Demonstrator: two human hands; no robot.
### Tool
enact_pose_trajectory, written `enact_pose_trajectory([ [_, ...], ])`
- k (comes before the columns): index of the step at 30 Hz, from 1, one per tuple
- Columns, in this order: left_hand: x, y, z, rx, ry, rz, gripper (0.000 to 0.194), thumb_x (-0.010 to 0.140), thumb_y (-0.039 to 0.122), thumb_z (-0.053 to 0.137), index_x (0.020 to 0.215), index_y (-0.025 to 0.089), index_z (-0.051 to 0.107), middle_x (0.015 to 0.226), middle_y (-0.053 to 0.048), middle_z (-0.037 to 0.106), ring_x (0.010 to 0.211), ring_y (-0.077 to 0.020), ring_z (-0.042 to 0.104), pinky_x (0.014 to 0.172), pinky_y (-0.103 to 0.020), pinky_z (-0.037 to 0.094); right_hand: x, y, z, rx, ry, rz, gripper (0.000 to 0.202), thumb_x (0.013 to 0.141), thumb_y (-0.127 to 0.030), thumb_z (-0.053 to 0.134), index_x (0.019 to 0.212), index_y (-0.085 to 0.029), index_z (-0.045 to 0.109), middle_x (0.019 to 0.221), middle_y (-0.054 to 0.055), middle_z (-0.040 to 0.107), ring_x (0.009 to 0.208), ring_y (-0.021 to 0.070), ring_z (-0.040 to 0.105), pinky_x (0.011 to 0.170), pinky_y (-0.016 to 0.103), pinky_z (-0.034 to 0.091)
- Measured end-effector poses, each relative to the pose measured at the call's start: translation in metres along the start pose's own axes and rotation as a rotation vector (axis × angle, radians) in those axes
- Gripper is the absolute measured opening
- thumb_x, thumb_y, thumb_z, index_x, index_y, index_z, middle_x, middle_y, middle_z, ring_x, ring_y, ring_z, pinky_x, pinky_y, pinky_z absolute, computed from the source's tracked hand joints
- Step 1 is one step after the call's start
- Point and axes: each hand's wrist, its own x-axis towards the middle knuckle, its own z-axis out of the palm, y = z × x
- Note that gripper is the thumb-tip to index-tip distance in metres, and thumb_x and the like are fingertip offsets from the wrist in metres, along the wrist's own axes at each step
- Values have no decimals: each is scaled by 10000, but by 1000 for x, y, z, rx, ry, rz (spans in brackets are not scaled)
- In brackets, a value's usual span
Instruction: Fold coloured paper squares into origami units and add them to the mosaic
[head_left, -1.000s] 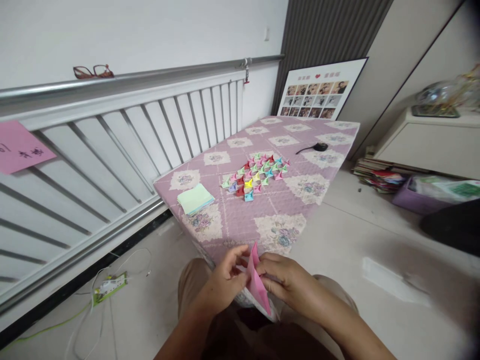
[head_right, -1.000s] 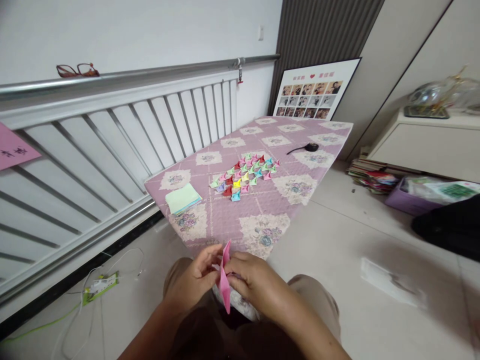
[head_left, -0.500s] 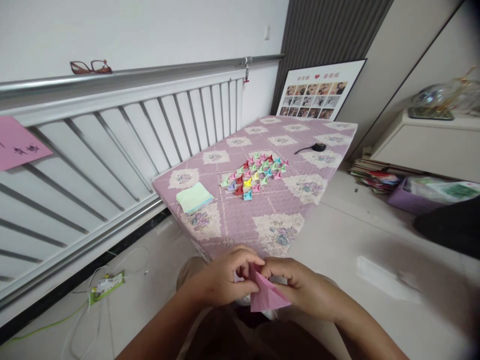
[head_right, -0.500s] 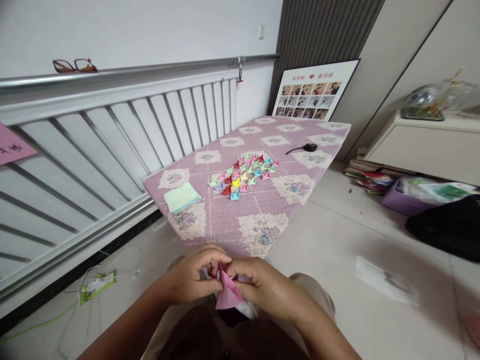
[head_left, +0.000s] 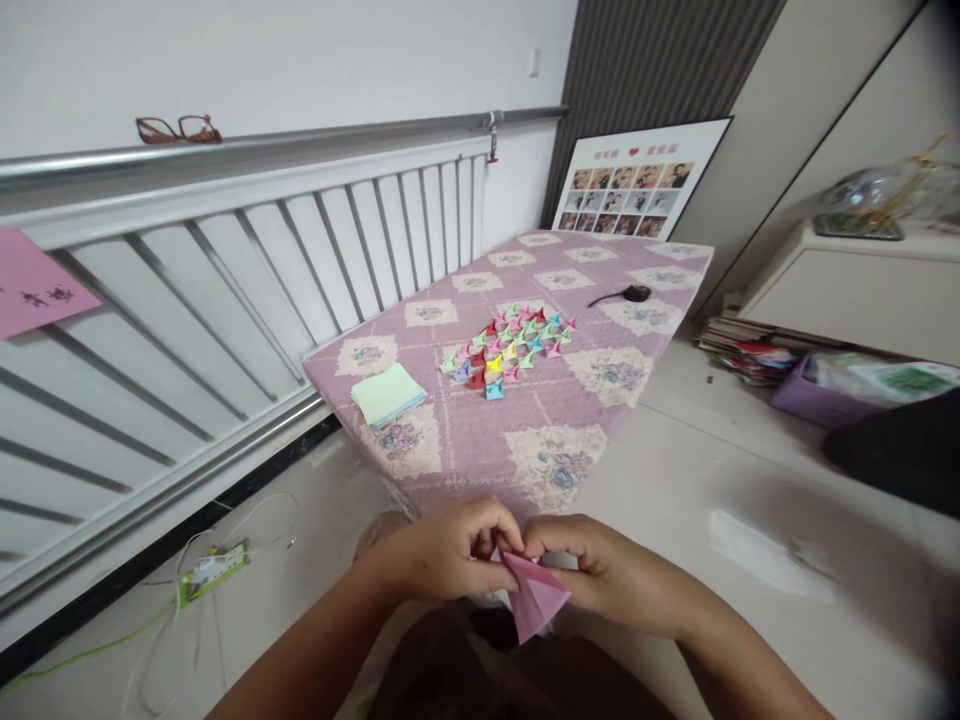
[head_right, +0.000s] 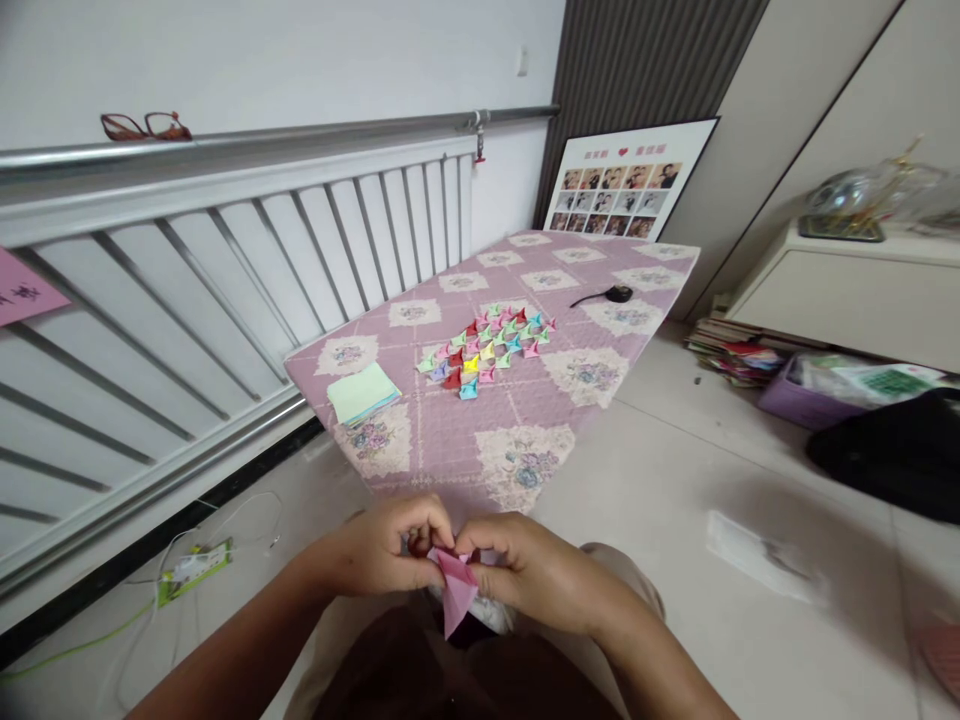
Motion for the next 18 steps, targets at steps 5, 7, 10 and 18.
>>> enact_pose_trajectory([
  [5,2,-7,-7,-12,-107,64,125,763,276,689,800,164,646,829,-4,559,719,-101,519,674,-208,414,-3,4,-3,50,-21,4,270,887,-445,532,844,-191,611,733,-24,551,669,97,471,615,201,364],
  [7,2,-10,-9,-33,-112,81,145,763,293,691,767,159,635,861,-18,564,752,-111,533,701,-218,426,-4,6,-4,63,-24,5,251,881,-429,542,843,-189,605,736,-25,544,678,100,468,623,205,359],
  [10,1,-12,-11,-67,-109,91,124,760,252,686,749,157,608,989,-50,570,875,-142,563,773,-241,440,-5,7,-5,76,2,27,244,869,-417,555,802,-185,584,712,-32,505,672,102,445,615,209,344],
  [18,-3,-11,-20,-68,-45,39,146,751,173,651,700,157,515,1286,-109,487,1153,-231,498,909,-323,417,-1,12,0,113,157,49,313,849,-431,548,665,-184,493,658,-35,421,633,105,385,585,225,322],
])
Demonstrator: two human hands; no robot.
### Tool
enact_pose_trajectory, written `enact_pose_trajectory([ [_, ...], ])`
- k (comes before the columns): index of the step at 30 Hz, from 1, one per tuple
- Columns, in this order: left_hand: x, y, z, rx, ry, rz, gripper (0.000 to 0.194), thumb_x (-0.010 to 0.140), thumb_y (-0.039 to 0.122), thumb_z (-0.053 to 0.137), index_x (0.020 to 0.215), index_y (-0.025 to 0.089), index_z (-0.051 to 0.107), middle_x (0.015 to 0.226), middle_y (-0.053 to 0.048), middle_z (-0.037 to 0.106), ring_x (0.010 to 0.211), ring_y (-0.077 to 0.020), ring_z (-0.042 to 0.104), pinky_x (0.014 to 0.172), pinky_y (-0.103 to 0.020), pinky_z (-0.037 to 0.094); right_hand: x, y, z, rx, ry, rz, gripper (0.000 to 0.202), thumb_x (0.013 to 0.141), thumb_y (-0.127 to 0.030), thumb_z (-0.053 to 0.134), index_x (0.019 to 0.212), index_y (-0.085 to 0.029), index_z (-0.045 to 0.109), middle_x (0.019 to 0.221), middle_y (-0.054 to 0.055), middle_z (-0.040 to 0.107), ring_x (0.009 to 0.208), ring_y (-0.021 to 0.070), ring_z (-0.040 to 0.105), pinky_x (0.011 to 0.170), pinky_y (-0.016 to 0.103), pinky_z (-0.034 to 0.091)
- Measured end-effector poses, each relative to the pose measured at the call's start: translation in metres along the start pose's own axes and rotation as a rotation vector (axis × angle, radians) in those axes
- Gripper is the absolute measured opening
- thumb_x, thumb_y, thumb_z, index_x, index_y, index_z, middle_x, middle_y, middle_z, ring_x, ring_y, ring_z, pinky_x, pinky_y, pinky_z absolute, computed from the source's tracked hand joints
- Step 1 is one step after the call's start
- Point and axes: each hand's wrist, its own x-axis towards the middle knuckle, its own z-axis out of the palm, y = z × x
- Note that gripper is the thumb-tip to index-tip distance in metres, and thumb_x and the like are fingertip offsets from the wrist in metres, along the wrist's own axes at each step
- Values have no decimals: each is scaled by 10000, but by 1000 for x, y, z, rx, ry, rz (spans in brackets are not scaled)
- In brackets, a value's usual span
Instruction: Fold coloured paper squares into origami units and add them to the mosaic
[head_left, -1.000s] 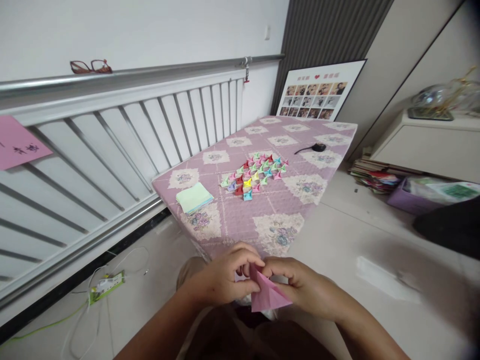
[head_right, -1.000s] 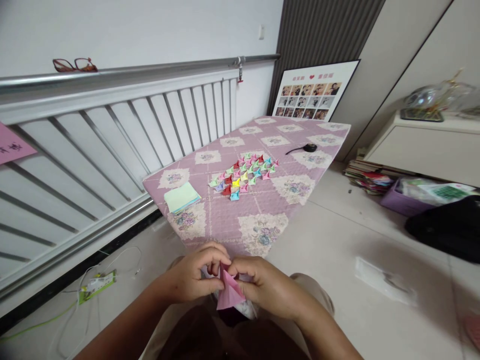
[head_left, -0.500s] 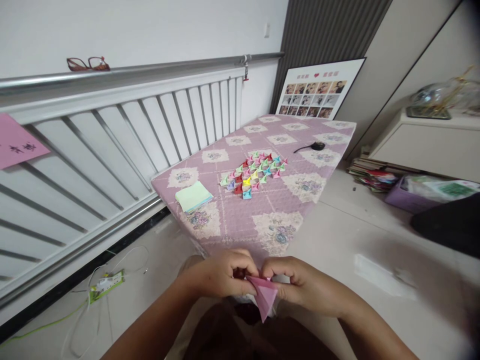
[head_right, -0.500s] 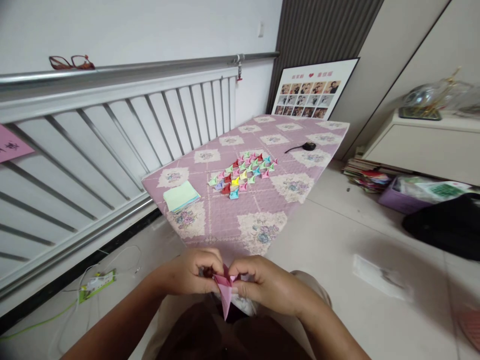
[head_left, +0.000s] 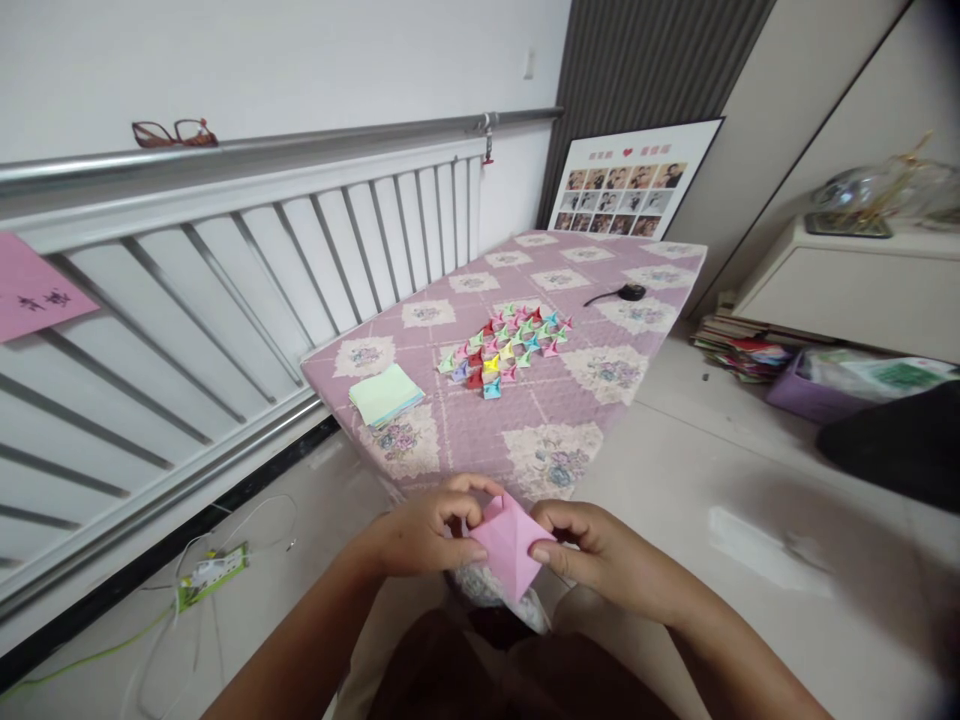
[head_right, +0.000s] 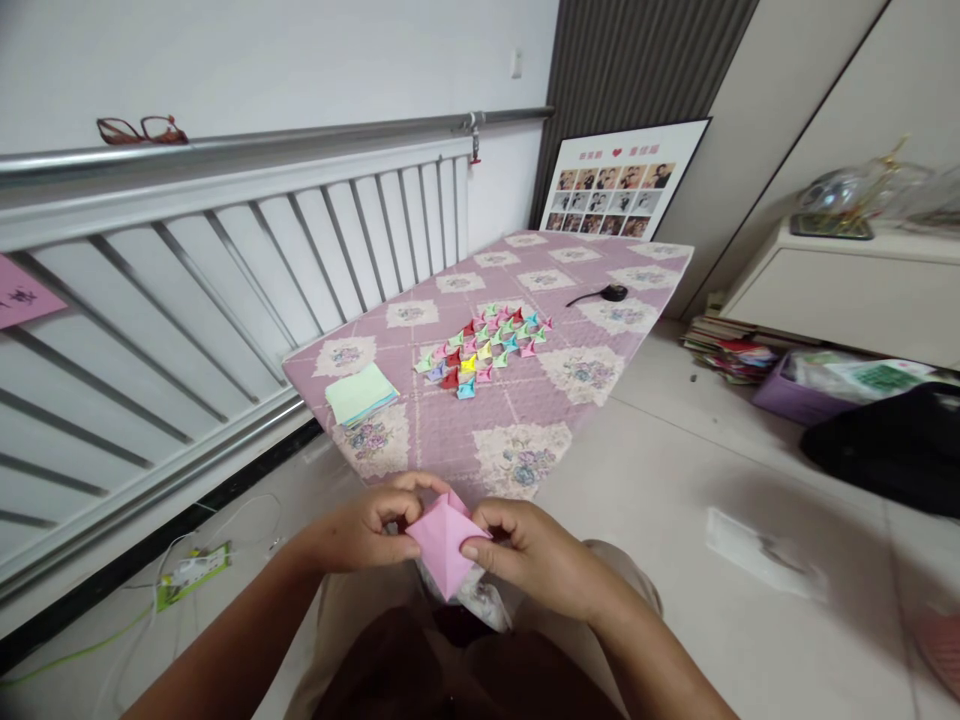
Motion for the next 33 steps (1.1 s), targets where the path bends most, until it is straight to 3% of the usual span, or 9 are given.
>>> enact_pose_trajectory([
  [5,-1,-15,8,-50,145,-53,94,741,144,620,742,163,528,1269,-106,517,1163,-248,484,913,-325,400,3,5,8,16,218,36,306,796,-416,583,621,-184,488,610,-33,446,599,106,395,554,221,331],
  [7,1,-25,18,-187,227,-91,76,762,159,588,768,167,513,1072,-70,601,951,-182,564,781,-266,427,4,6,13,-27,297,36,299,792,-399,575,604,-184,486,599,-31,451,593,107,402,546,219,335],
  [9,4,-32,30,-316,298,-168,86,767,173,579,796,173,498,809,-5,595,720,-119,538,652,-222,406,5,8,17,-96,379,22,305,793,-384,559,579,-187,467,581,-34,437,574,104,398,533,218,329],
  [14,13,-35,62,-658,592,-208,522,742,174,629,1230,199,444,932,-29,616,769,-127,542,692,-244,434,5,15,26,-209,495,-33,296,812,-365,528,580,-194,456,581,-29,462,559,107,426,536,219,342],
  [18,15,-35,86,-822,578,-248,443,745,263,685,1156,160,554,954,-65,621,756,-129,548,651,-234,423,4,21,32,-192,531,-51,307,836,-378,515,591,-200,459,592,-23,495,564,112,455,542,218,359],
  [22,15,-41,101,-808,573,-305,374,742,377,711,1000,115,646,823,-59,619,664,-112,537,618,-231,413,3,27,38,-171,519,-47,306,864,-377,495,613,-202,483,613,-15,533,584,121,488,573,227,382],
  [30,18,-46,108,-739,695,-289,325,755,398,680,913,114,673,706,-27,585,594,-99,476,585,-230,390,0,34,45,-130,540,12,294,850,-417,518,643,-212,486,643,-7,528,628,143,506,604,256,397],
  [33,17,-43,106,-643,710,-325,276,756,372,658,866,119,671,647,-6,560,577,-101,460,581,-230,382,3,37,46,8,625,45,222,811,-429,575,784,-219,508,674,-18,533,633,142,511,599,253,413],
])
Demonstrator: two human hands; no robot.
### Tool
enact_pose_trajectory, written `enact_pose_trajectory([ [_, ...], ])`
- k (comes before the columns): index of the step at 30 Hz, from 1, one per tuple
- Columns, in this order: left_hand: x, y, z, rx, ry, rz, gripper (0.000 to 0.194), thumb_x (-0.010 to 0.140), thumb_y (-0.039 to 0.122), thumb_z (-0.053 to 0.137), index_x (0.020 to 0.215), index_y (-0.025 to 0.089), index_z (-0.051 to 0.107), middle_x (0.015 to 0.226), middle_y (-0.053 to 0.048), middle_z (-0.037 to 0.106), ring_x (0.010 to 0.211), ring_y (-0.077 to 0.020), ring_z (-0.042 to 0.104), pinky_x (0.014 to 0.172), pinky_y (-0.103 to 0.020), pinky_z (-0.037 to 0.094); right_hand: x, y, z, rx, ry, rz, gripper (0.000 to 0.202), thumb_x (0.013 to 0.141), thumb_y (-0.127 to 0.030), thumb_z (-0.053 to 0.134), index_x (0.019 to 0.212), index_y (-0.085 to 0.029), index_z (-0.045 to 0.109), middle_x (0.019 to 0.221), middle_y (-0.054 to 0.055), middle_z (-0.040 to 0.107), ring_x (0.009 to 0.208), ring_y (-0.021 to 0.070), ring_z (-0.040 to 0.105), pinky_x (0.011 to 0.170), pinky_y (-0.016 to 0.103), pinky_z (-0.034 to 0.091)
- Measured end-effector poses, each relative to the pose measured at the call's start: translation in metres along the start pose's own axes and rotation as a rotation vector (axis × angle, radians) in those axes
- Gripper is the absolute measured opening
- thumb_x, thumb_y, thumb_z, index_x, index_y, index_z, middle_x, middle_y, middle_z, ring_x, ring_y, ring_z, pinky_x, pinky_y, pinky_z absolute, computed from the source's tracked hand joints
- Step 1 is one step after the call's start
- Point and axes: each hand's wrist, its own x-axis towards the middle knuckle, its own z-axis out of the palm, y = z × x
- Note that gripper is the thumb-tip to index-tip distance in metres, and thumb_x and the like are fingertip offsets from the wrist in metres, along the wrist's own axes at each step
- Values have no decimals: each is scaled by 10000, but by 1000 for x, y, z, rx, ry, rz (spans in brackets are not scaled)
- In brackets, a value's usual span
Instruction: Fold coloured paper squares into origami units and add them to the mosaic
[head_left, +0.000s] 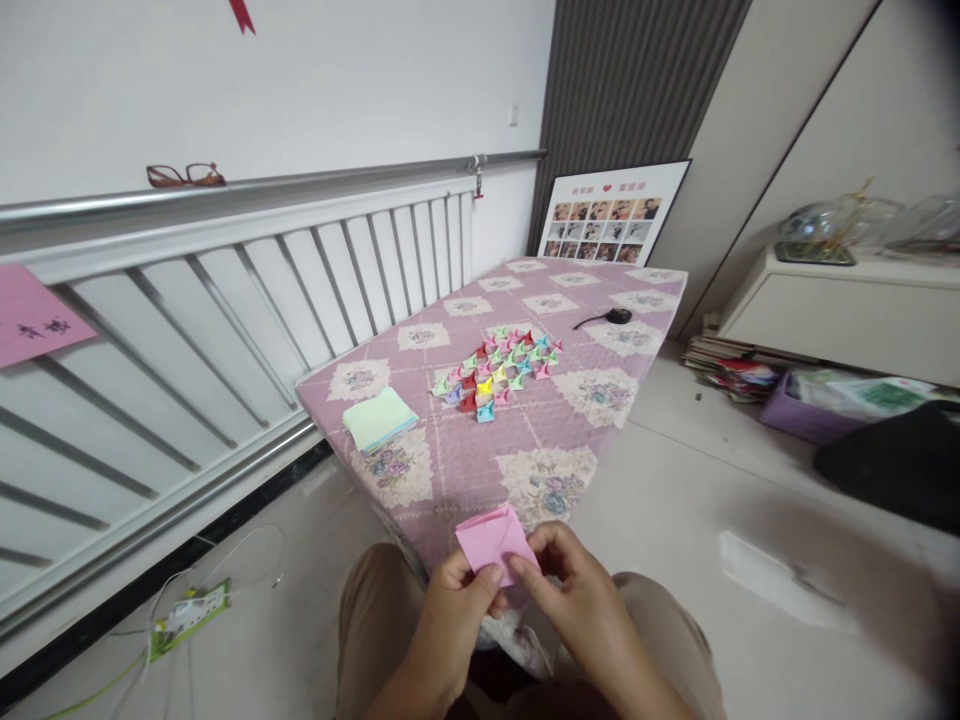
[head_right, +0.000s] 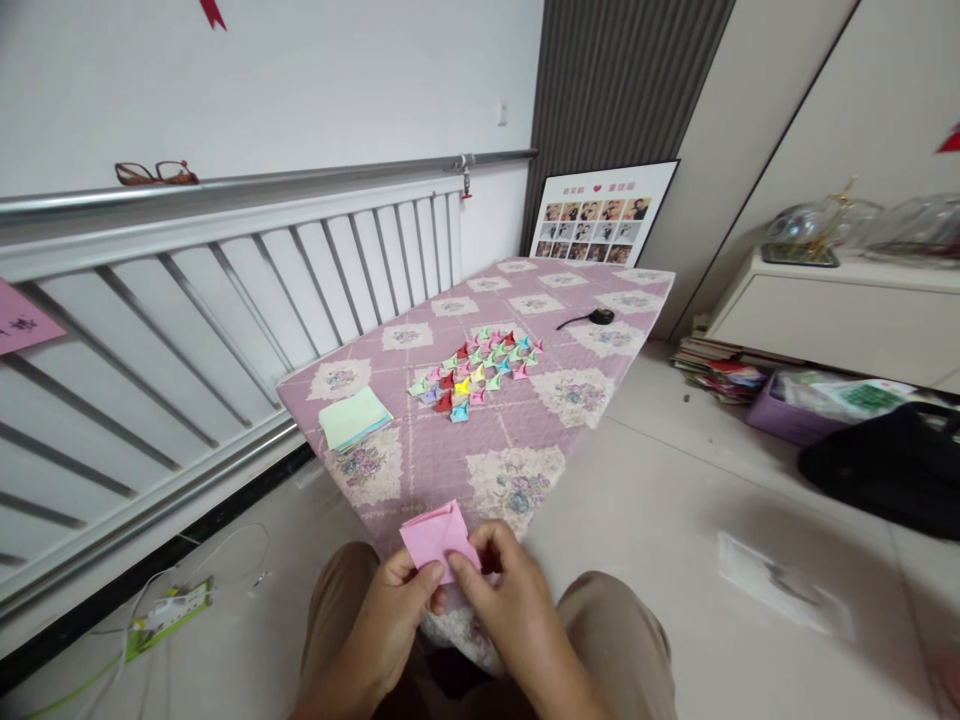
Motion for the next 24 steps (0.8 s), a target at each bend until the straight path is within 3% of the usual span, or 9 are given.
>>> enact_pose_trajectory([
  [3,-1,2,-1,137,1,8,247,759,357,632,825,122,668,617,4,547,567,-106,454,586,-237,381,6,1,2,190,11,63,453,776,-449,621,1129,-217,457,758,-8,586,691,160,556,634,272,451],
  [5,-1,2,-2,210,-12,11,235,763,344,617,821,122,667,608,6,548,564,-111,458,589,-243,382,9,0,3,304,-50,111,608,750,-470,650,1242,-212,404,812,11,619,741,174,581,664,289,467],
  [7,0,0,-3,263,-23,16,224,765,325,605,832,120,665,611,4,554,568,-116,469,593,-247,386,12,-1,4,382,-125,168,560,713,-495,684,1155,-201,503,818,17,629,736,172,579,662,289,465],
  [9,0,-2,-3,292,-31,17,216,769,316,595,828,118,657,609,5,553,567,-117,474,593,-246,390,12,-3,5,426,-164,214,423,695,-518,696,933,-182,597,749,4,612,667,149,550,621,272,447],
  [12,1,-4,-5,316,-42,-5,217,781,326,584,833,124,642,627,-2,573,578,-122,501,585,-240,398,13,-4,6,439,-97,238,371,710,-532,684,740,-175,585,643,-25,555,580,114,482,553,243,395],
  [17,1,-7,-11,342,-53,-7,247,820,368,544,752,139,607,716,-36,634,620,-137,541,585,-244,402,16,-2,7,401,-24,225,387,731,-558,652,720,-179,570,622,-30,525,560,109,442,524,233,365],
  [24,2,-4,-14,456,-18,65,261,837,344,495,645,171,529,632,3,573,623,-135,525,625,-247,391,21,14,16,404,31,262,402,739,-578,620,745,-179,565,622,-21,531,547,111,435,505,231,357],
])
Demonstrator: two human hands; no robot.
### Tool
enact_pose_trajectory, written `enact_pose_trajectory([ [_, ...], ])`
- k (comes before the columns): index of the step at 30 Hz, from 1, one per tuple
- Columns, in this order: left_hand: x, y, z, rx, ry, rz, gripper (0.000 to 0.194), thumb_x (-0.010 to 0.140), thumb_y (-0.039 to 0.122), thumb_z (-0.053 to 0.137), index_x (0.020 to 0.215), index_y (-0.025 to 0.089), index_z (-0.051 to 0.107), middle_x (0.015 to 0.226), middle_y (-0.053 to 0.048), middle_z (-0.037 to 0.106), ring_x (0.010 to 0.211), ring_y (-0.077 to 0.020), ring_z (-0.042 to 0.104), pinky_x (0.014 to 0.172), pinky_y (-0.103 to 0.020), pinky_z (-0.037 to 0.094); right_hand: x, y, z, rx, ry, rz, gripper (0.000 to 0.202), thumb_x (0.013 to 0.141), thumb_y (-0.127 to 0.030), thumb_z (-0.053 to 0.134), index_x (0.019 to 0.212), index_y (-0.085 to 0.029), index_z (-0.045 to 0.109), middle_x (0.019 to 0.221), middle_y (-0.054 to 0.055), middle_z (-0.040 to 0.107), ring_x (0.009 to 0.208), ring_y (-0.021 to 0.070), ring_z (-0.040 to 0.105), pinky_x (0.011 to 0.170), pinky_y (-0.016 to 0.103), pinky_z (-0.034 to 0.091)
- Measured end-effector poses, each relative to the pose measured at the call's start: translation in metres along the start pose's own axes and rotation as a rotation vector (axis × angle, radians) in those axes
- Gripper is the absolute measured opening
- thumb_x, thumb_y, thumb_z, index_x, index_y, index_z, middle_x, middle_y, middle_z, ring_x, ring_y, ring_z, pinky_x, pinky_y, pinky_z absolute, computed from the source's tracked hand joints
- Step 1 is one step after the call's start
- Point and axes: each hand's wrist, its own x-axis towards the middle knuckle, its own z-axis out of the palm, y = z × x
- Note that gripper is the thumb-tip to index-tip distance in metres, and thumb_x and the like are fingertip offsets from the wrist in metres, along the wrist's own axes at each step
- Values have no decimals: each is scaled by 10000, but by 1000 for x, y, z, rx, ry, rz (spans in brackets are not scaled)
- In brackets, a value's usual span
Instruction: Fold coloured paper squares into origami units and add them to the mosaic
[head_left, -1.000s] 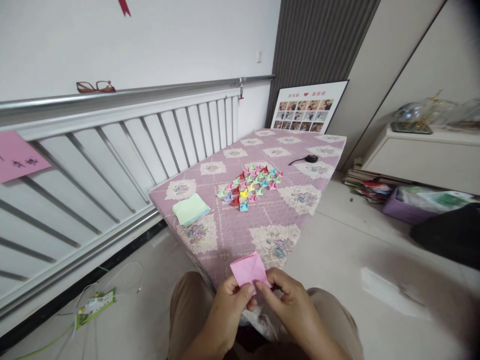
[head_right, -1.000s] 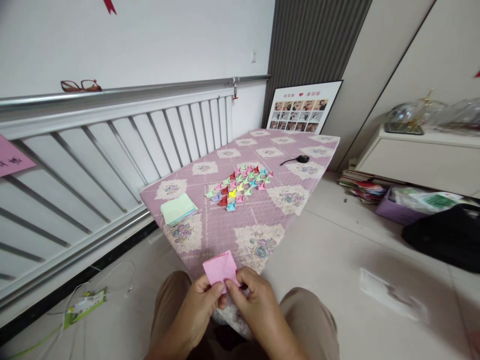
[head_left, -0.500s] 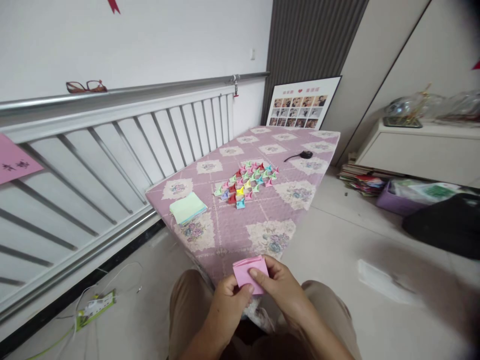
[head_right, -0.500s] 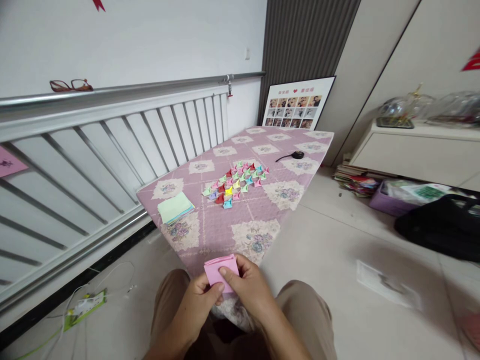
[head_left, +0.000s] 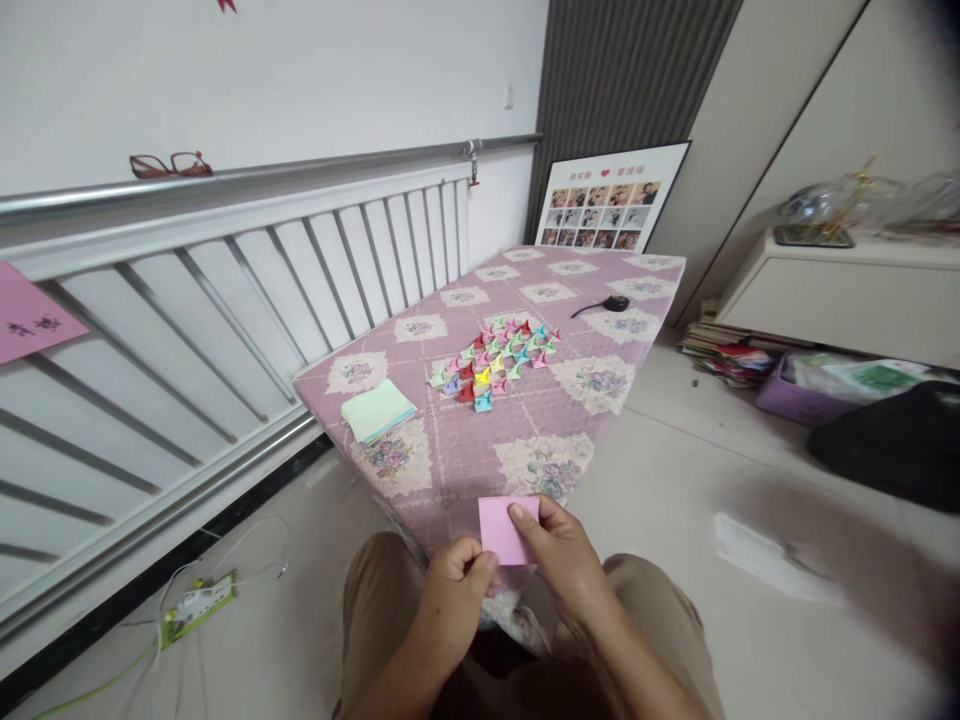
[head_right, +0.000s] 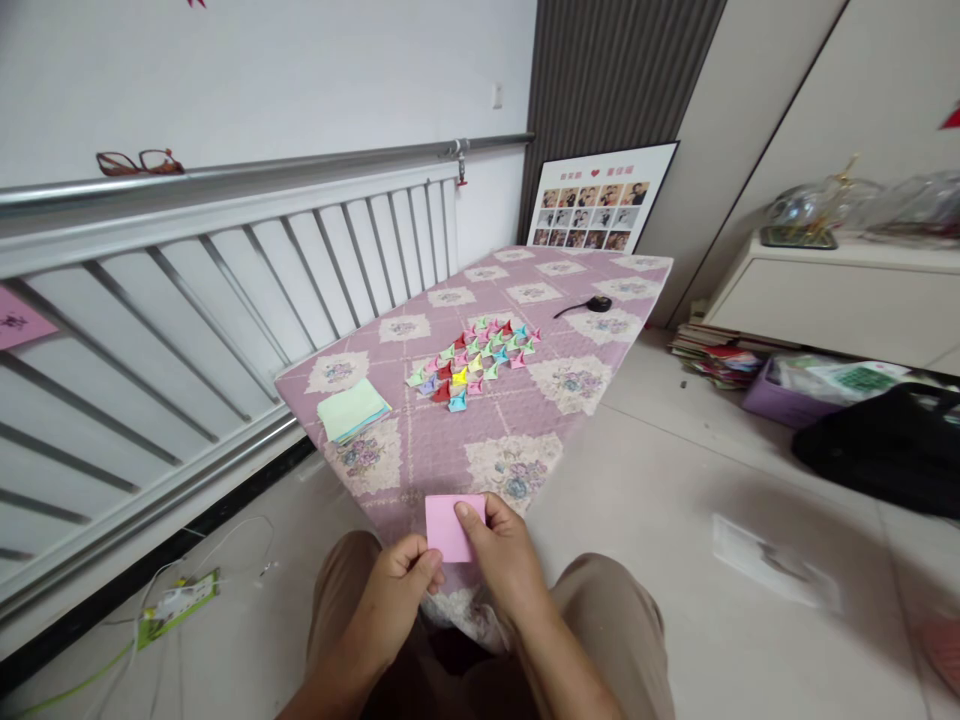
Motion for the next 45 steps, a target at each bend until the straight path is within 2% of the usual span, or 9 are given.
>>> enact_pose_trajectory([
  [4,4,-5,-2,-13,-25,-73,255,834,361,489,676,167,536,653,6,586,592,-127,511,590,-238,378,12,9,3,-61,-40,17,367,754,-542,597,761,-177,563,636,-18,542,556,118,456,517,239,371],
  [9,8,-29,-9,131,-71,-75,234,844,320,472,749,149,600,667,5,595,593,-129,505,595,-241,380,35,25,3,-283,-97,-59,214,777,-387,552,830,-179,550,709,-9,584,632,139,514,574,255,407],
  [16,3,-46,-26,566,87,194,220,856,164,445,959,175,639,959,-60,644,913,-202,566,850,-350,437,54,39,2,-683,-149,-153,74,755,-266,538,800,-206,544,669,-21,570,663,154,522,613,264,375],
  [19,1,-52,-21,761,7,374,266,862,147,462,1063,195,629,1086,-70,631,1053,-228,533,955,-406,419,57,40,2,-764,-163,-169,73,757,-248,533,816,-206,546,687,-16,574,681,158,529,637,269,372],
  [24,1,-75,-6,886,-98,582,398,874,253,547,1268,206,522,1282,-60,568,1275,-230,413,1105,-407,325,59,42,5,-822,-187,-166,136,790,-267,504,902,-201,547,706,-9,577,694,164,543,657,272,382],
  [28,5,-87,-4,933,-133,622,461,892,335,534,1325,195,466,1332,-70,537,1313,-222,389,1139,-404,286,59,45,5,-857,-185,-167,180,806,-275,488,954,-196,551,728,8,597,705,175,562,664,277,390],
  [35,5,-86,-10,984,-165,671,446,933,373,444,1338,188,454,1384,-69,498,1353,-214,345,1156,-393,246,58,55,3,-918,-166,-212,296,834,-264,468,1107,-176,540,795,41,642,745,194,598,703,301,430],
  [40,5,-88,-11,1035,-144,701,448,941,389,420,1339,186,453,1407,-60,477,1358,-198,338,1150,-371,247,59,70,2,-976,-124,-315,345,835,-184,453,1172,-182,528,1035,82,625,903,193,603,818,316,453],
  [45,5,-88,-11,1059,-87,757,427,948,390,405,1315,182,472,1403,-39,481,1346,-179,349,1157,-337,215,57,70,-1,-1165,-48,-518,252,883,-199,459,1085,-168,608,997,105,615,925,227,568,825,343,463],
])
